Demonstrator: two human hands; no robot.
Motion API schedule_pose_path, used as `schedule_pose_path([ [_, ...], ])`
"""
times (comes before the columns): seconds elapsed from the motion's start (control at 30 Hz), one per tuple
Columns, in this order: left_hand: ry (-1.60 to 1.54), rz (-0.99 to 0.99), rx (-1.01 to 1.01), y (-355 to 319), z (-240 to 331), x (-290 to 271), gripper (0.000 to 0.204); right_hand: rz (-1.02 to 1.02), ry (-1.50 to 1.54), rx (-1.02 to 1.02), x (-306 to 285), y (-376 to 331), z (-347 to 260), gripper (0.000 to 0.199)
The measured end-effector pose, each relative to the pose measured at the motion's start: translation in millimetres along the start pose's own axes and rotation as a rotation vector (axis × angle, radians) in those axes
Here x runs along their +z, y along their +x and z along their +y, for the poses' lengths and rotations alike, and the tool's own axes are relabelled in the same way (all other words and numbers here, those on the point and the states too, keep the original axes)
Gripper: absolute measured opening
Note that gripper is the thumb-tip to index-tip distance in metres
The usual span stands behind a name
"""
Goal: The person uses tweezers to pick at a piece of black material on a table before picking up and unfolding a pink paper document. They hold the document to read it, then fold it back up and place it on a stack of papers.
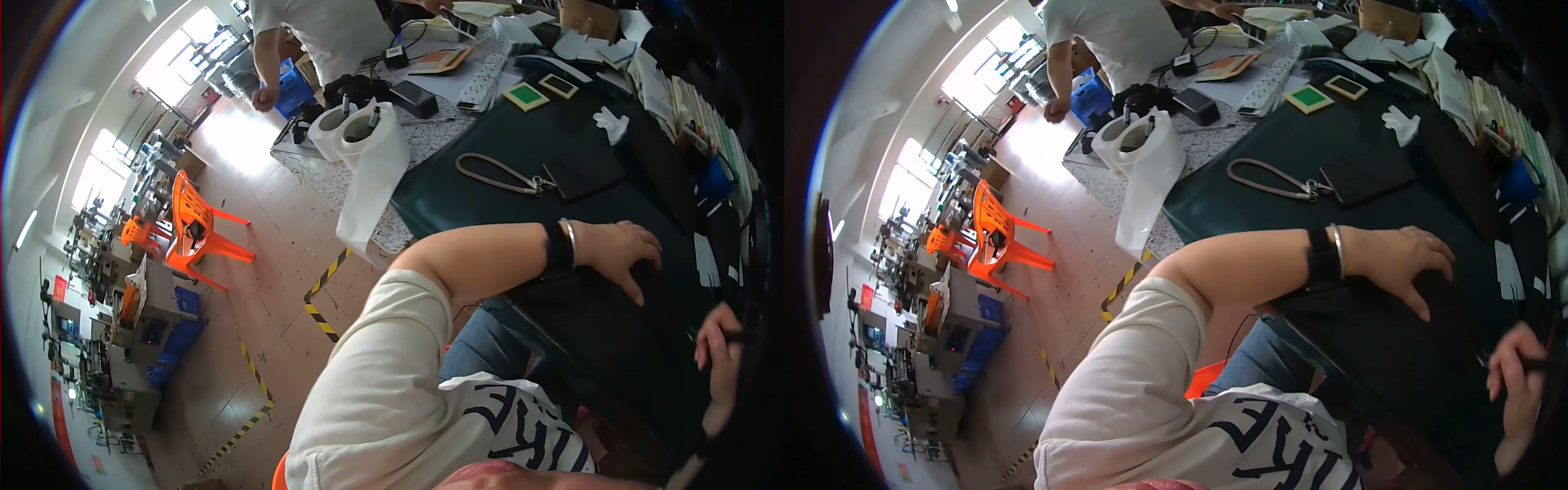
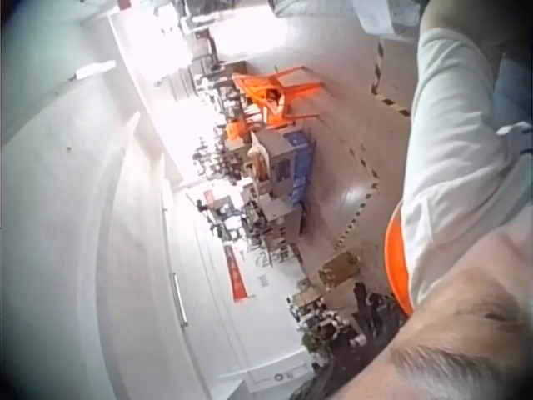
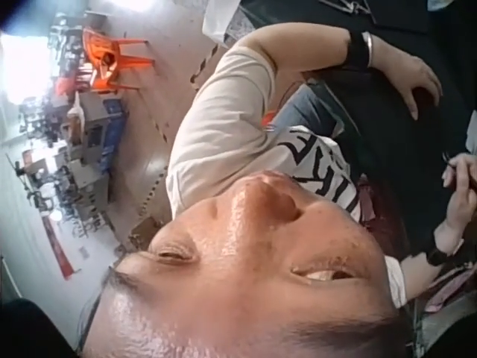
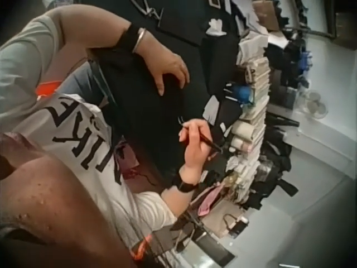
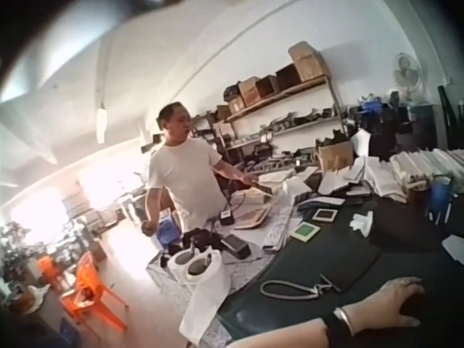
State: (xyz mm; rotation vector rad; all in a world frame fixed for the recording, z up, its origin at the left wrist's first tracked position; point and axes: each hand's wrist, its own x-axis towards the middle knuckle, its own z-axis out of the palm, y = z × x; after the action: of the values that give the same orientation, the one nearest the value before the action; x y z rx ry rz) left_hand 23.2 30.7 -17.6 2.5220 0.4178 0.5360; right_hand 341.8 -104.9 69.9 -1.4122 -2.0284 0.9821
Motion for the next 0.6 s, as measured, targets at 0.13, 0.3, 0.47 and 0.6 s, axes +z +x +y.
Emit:
schedule_pose_path([
  [0.13, -0.013, -0.051, -0.071, -15.4, -9.6, 1.1, 0.066, 0.041, 0.26, -0.056, 47.4, 59.5, 29.6, 0.032],
  [0.3, 0.023, -0.058, -0.014, -13.7, -6.2, -2.0, 0.066, 0.086, 0.425, -0.016, 61.2, 57.6, 65.6, 0.034],
  [0.47, -0.021, -0.065, -0.01, -15.6, -6.6, -10.9, 0.064, 0.125, 0.456, 0.032, 74.3, 59.7, 68.8, 0.036],
  [0.6, -0.054, -0.049, -0.013, -13.0, -8.5, -13.7, 0.061, 0.066, 0.429, 0.034, 67.4, 62.7, 63.4, 0.036],
])
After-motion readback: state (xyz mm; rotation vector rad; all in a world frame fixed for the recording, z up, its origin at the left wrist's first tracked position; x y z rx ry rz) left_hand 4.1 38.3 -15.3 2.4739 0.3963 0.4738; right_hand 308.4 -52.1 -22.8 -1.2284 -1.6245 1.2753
